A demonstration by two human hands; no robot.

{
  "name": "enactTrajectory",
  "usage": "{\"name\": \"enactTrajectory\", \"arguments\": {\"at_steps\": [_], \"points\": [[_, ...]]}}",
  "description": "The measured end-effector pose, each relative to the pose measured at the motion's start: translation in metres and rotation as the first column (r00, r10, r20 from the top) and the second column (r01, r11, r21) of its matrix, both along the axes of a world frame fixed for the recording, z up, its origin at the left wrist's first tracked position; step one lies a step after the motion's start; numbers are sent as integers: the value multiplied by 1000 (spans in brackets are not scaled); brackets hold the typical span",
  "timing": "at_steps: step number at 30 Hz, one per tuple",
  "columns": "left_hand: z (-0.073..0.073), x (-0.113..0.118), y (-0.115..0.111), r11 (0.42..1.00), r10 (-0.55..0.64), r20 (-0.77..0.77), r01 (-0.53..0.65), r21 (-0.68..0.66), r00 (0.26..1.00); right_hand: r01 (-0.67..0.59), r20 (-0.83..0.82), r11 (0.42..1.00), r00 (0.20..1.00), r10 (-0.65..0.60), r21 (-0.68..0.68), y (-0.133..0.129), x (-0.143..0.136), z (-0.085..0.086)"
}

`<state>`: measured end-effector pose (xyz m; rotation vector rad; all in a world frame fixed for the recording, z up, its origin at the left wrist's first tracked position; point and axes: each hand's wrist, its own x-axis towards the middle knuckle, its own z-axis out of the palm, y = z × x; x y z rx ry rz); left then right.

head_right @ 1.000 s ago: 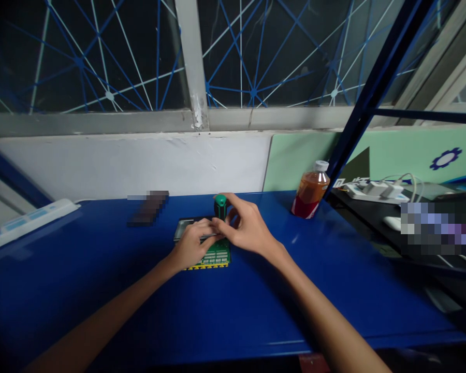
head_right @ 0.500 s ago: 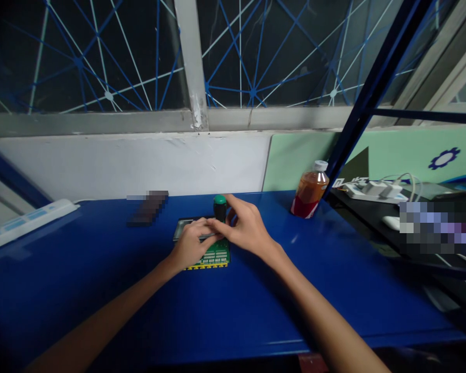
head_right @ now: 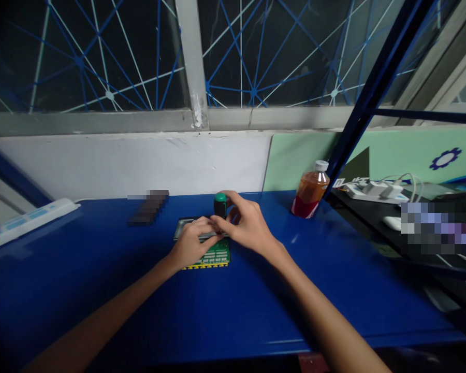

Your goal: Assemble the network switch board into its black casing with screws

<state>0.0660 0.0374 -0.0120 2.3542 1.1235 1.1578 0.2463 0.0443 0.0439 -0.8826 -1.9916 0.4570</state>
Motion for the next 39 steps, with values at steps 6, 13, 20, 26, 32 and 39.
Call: {"name": "enactTrajectory", "arguments": {"at_steps": [6,13,20,26,32,39], "points": [[-3,0,0,1000,2,22,-2,-6,1000,32,38,999,999,-34,44,-1,1,1],[-2,1,-1,999,-21,-1,21,-27,1000,-49,-5,999,999,49,-9,-4,1,4],[0,-2,-1,1000,-29,-28,29,3,999,-12,-20,1000,1000,12,4,-2,-1,0],[-3,0,0,999,26,5,-26,23,1000,12,-21,999,1000,-12,30,-4,-3,1],[-4,2,0,1000,4,-25,-3,31,1000,16,38,998,999,-18,54,-8,-3,4],[-2,1,0,1000,-6,-58,7,15,998,-80,20,997,997,80,3,-6,-1,3]]}}
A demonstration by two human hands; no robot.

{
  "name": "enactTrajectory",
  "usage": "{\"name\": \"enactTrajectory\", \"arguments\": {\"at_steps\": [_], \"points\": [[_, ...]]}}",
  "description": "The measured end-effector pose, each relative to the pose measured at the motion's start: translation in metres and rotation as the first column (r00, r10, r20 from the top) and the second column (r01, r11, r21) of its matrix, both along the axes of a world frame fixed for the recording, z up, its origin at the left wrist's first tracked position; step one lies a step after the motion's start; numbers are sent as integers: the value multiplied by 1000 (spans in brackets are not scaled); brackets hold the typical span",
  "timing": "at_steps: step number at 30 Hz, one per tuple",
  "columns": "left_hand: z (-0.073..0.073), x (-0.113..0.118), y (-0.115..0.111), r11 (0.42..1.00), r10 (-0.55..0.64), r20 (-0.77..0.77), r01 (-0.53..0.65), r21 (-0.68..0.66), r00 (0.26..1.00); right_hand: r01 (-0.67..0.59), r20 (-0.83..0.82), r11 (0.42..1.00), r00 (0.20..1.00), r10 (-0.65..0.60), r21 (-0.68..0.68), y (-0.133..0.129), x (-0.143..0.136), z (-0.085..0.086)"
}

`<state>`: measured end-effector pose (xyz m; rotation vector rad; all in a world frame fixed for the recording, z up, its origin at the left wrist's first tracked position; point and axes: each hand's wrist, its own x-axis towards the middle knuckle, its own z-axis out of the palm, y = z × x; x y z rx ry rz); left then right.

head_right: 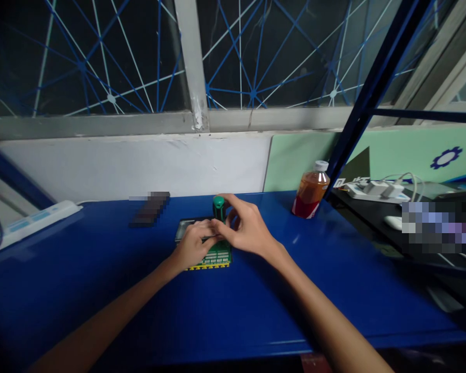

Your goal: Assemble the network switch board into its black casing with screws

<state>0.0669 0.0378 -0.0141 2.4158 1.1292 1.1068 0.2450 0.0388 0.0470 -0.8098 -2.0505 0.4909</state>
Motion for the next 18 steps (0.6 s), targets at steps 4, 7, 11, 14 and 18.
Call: {"name": "enactTrajectory", "arguments": {"at_steps": [4,7,11,14,18], "points": [[1,-1,1,1000,-4,-27,4,-15,1000,-8,-20,1000,1000,7,-18,2,-1,-2],[2,0,0,1000,-1,-32,0,-21,999,20,-17,1000,1000,-20,-4,4,-1,-3],[5,2,-3,1000,-1,-27,0,-27,1000,80,9,997,997,-80,20,6,-1,-5],[5,3,-5,999,-2,-4,2,-33,1000,103,34,994,994,-104,25,6,-1,-4],[4,-1,-5,999,-41,34,41,-1,999,152,-37,988,988,-152,-19,8,2,-2]]}}
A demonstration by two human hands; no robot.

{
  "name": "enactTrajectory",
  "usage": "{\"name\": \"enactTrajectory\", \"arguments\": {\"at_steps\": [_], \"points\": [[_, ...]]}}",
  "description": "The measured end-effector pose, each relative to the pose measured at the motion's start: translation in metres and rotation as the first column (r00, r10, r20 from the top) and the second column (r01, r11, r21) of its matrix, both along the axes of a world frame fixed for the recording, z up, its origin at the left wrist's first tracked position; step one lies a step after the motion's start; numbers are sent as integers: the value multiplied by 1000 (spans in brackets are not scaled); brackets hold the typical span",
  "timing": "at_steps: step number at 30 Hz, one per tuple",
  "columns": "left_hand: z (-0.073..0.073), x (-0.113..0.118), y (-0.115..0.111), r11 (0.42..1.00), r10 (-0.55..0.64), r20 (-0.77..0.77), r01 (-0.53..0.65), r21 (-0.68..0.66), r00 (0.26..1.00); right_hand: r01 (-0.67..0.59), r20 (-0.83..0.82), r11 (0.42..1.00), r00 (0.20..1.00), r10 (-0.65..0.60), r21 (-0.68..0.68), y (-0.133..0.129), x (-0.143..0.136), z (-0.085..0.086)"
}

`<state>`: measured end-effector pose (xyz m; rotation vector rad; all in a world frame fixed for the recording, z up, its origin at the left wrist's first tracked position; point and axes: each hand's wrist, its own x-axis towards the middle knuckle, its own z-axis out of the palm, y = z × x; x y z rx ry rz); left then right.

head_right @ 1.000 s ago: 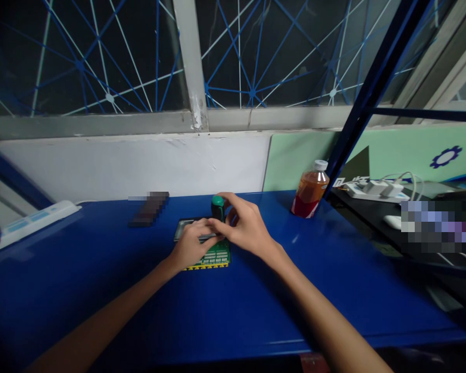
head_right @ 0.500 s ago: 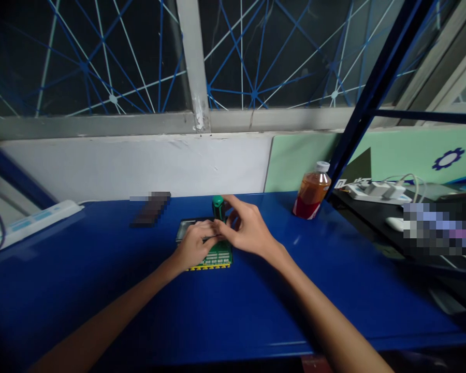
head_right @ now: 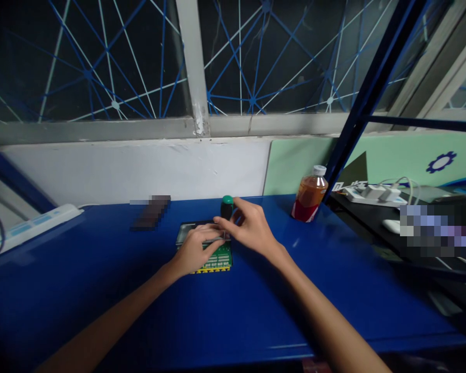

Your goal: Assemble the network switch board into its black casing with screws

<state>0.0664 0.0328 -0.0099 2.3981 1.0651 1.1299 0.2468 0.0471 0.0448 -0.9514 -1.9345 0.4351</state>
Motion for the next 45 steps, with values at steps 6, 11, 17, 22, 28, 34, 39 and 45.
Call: {"name": "enactTrajectory", "arguments": {"at_steps": [6,11,17,22,28,34,39,45], "points": [[4,-12,6,998,54,-13,-54,30,998,175,-316,982,930,-189,-74,28,30,-7],[3,-14,8,997,61,-56,-59,46,997,233,-322,957,905,-278,-172,48,44,-20],[1,-12,6,997,26,-95,-19,78,995,230,-237,960,935,-263,-158,49,39,-29],[-1,-11,5,997,11,-112,-3,75,994,218,-206,963,946,-249,-161,49,37,-32],[-1,-10,5,998,13,-115,-5,70,993,170,-251,969,945,-212,-178,47,33,-32],[-1,-9,4,999,23,-88,-19,42,996,60,-415,978,899,-139,-199,40,27,-20],[2,-4,2,999,27,22,-27,-30,999,-8,-506,982,858,-90,-188,27,16,-8],[2,-1,1,999,44,93,-47,27,995,-14,-517,986,853,-77,-169,15,6,-4]]}}
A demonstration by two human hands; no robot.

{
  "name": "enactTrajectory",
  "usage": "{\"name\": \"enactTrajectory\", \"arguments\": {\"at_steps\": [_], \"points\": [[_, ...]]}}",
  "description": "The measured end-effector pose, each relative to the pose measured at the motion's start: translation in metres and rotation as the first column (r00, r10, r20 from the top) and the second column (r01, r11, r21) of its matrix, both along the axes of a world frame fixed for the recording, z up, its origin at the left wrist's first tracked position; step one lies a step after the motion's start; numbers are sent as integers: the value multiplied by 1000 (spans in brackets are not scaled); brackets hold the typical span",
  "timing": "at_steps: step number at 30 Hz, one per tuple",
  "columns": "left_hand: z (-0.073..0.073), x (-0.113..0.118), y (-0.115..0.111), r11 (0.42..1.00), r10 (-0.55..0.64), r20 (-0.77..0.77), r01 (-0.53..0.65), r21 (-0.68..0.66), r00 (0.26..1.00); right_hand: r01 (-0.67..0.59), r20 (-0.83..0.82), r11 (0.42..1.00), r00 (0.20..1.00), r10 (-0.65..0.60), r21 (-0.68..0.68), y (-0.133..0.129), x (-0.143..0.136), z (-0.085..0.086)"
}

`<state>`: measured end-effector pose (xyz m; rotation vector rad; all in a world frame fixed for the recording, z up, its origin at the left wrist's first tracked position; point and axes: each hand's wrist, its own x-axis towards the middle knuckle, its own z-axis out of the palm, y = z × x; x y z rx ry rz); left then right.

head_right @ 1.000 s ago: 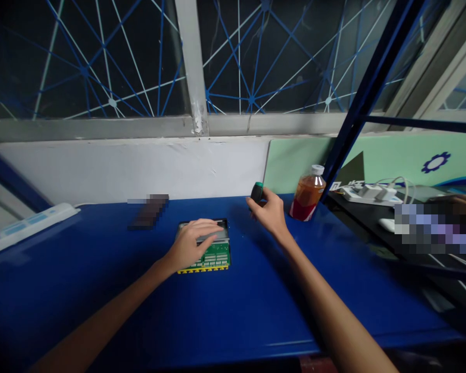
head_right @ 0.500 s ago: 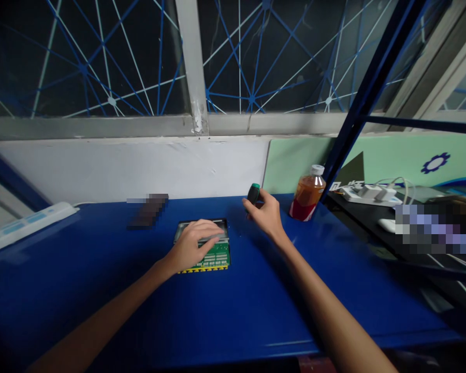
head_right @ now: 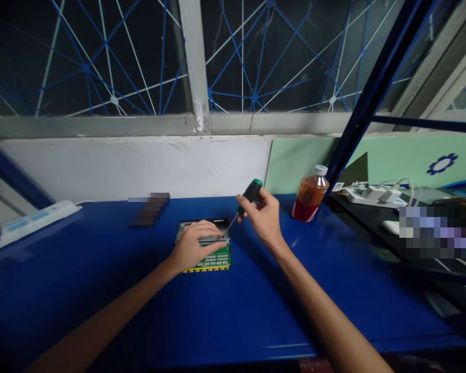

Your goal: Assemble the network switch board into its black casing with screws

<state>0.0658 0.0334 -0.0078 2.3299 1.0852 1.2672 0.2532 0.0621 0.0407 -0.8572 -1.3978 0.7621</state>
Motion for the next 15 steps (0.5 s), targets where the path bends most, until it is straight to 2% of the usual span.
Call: {"name": "enactTrajectory", "arguments": {"at_steps": [15], "points": [[1,3,-1,998,-32,28,31,52,999,-5,-59,1000,998,6,15,-4,-4,1]]}}
